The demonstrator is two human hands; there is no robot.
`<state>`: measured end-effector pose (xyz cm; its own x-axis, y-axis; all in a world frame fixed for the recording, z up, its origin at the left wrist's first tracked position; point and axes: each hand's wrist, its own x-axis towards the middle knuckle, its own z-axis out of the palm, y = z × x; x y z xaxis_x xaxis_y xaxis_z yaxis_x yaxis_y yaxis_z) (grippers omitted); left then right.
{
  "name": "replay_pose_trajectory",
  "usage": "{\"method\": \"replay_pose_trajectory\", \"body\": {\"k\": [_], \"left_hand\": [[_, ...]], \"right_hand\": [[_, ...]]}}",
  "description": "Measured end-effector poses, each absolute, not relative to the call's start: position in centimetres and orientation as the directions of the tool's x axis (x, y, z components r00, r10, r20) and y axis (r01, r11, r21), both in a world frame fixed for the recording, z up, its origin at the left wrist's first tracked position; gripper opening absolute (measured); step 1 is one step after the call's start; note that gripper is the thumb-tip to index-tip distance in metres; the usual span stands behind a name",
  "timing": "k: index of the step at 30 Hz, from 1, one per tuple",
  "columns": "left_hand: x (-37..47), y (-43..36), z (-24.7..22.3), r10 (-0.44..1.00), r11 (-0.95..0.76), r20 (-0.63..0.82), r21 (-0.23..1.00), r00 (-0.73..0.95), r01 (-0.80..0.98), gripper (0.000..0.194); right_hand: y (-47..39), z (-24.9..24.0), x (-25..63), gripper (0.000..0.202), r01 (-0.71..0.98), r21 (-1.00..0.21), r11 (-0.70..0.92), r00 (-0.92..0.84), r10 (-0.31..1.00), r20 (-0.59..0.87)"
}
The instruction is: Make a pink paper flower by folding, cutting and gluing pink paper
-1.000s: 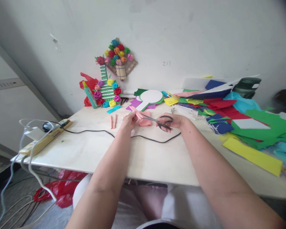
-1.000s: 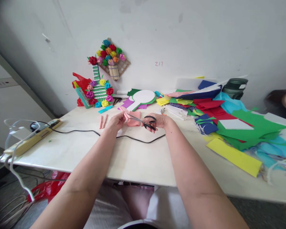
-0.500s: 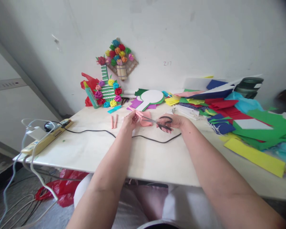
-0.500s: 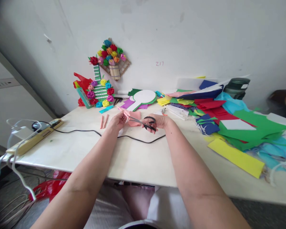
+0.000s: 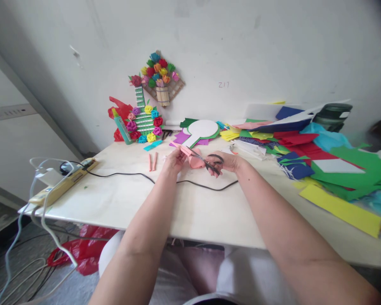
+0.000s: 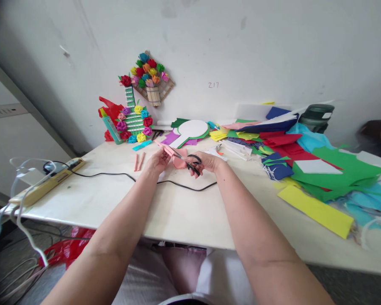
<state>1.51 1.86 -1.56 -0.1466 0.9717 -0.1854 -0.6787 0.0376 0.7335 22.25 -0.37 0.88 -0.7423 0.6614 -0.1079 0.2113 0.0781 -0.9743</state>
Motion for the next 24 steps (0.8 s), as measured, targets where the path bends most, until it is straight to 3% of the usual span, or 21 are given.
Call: {"method": "replay_pose_trajectory", "body": {"k": [24], "left_hand": [[1.8,1.6,-1.6,0.987,-0.061,-0.083,0.6,-0.138,-0.797,0.006]], "right_hand": [[-1.8,1.5,20.4,0.039,0.241,-0.962,0.126,-0.669,0.739,-0.071]]}}
